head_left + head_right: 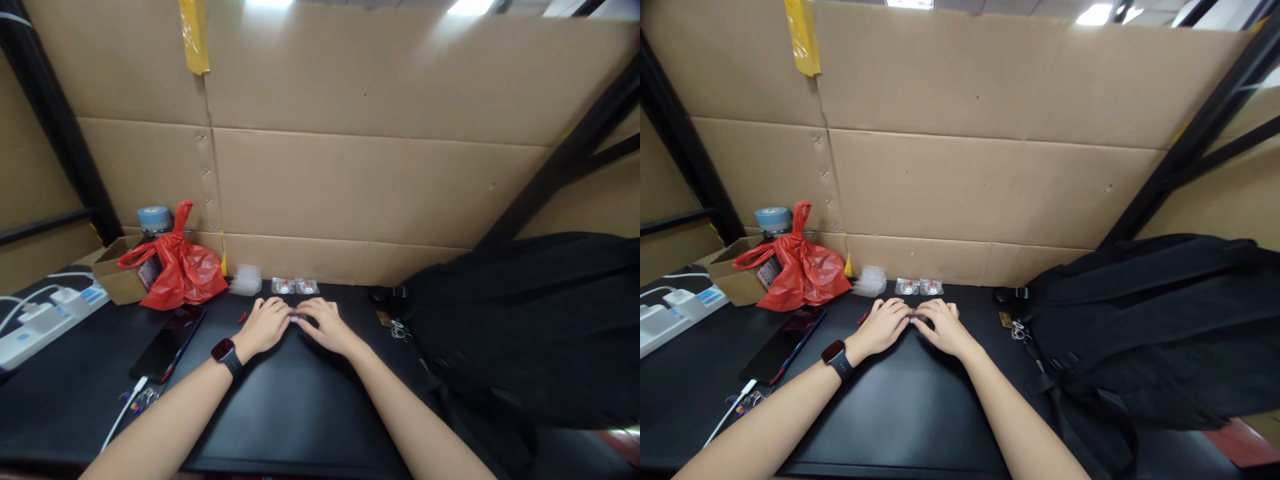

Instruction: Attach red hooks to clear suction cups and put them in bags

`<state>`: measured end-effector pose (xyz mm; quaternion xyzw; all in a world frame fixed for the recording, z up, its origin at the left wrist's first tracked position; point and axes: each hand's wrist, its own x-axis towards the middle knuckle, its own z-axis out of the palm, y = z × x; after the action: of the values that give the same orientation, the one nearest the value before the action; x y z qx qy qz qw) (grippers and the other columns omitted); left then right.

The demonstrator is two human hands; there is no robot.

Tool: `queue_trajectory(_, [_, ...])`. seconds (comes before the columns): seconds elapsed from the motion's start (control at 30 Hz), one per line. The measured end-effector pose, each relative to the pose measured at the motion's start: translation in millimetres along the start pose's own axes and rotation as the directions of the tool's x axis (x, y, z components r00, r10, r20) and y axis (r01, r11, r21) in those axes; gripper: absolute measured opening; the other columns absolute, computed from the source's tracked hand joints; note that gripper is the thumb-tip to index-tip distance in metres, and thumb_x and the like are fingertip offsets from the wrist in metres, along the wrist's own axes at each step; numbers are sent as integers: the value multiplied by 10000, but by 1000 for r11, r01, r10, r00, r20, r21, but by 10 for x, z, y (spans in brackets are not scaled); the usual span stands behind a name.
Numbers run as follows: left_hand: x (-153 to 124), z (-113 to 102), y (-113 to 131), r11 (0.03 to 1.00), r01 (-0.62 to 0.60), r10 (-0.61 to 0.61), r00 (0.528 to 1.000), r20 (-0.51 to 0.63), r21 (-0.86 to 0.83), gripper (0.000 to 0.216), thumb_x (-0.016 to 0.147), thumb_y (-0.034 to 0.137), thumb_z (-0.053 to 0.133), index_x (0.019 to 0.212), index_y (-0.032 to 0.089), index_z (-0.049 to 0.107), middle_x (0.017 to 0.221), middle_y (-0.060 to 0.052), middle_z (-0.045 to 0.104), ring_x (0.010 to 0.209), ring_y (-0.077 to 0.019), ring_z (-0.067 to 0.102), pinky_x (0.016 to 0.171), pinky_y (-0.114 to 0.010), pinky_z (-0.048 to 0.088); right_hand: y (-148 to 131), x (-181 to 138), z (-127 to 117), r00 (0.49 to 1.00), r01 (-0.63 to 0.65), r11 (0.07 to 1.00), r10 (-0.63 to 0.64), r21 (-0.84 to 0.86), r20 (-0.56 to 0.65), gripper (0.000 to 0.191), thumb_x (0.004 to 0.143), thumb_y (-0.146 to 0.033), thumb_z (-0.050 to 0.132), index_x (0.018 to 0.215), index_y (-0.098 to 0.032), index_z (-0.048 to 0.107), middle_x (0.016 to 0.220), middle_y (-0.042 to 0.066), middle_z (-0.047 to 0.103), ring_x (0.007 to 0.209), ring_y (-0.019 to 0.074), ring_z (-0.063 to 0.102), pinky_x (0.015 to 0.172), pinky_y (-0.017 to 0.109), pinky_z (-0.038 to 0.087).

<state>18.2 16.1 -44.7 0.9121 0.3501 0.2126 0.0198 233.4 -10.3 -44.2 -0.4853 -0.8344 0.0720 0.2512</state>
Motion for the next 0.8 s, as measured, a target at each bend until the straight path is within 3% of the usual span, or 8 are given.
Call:
queue_trajectory(0.1, [-18, 31, -26, 999, 25, -25, 1000, 15, -24, 259, 960, 342, 498, 1177, 232, 589, 1236, -87, 659, 1285, -280, 457, 1000, -452, 314, -29, -10, 20, 999, -13, 1000, 13, -5, 42, 343, 912, -346, 601, 1251, -300, 594, 1227, 79, 680, 1149, 278, 566, 946, 479, 331])
queue_trajectory(0.17, [-13, 29, -35, 999, 42, -42, 999, 5, -15, 302, 921, 282, 541, 1216, 222, 561, 1239, -100, 662, 1281, -285, 466, 983, -453, 318, -25, -4, 52, 999, -46, 999, 46, 5, 18, 373, 924, -296, 566, 1296, -293, 551, 1212, 89, 690, 1149, 272, 577, 953, 480, 320])
queue_trajectory(0.3, [13, -15, 4, 997, 76, -76, 997, -30, -19, 345, 938, 149, 444, 1269, 228, 501, 1176, -101, 695, 1190, -241, 547, 939, -438, 318, 1, 13, 82, 989, -137, 983, 142, 125, -33, 393, 957, -383, 522, 1338, -293, 492, 1100, 80, 732, 1094, 263, 623, 986, 493, 305])
queue_trajectory(0.43, [11, -39, 66, 979, 166, -171, 985, -37, -118, 362, 938, 134, 454, 1281, 252, 464, 1044, -58, 730, 1113, -219, 594, 928, -422, 308, 32, -2, 83, 984, -144, 965, 163, 218, -72, 509, 866, -372, 651, 1340, -287, 484, 999, 55, 749, 1006, 264, 670, 1010, 506, 310])
queue_trajectory(0.6, [-7, -45, 30, 953, 211, -232, 970, -70, -219, 366, 932, 196, 490, 1291, 250, 446, 975, -29, 721, 1057, -214, 609, 910, -404, 303, 54, 5, 132, 960, -179, 906, 245, 385, -131, 433, 838, -367, 658, 1246, -277, 543, 836, 2, 743, 892, 239, 708, 944, 443, 432])
queue_trajectory(0.8, [10, -129, -98, 943, 262, -300, 936, -182, -207, 325, 922, 219, 491, 1246, 240, 473, 1120, -50, 695, 1121, -226, 582, 922, -402, 300, 168, 144, 167, 912, -236, 867, 353, 439, -207, 387, 807, -348, 673, 1167, -262, 562, 779, -6, 730, 799, 218, 707, 825, 369, 493])
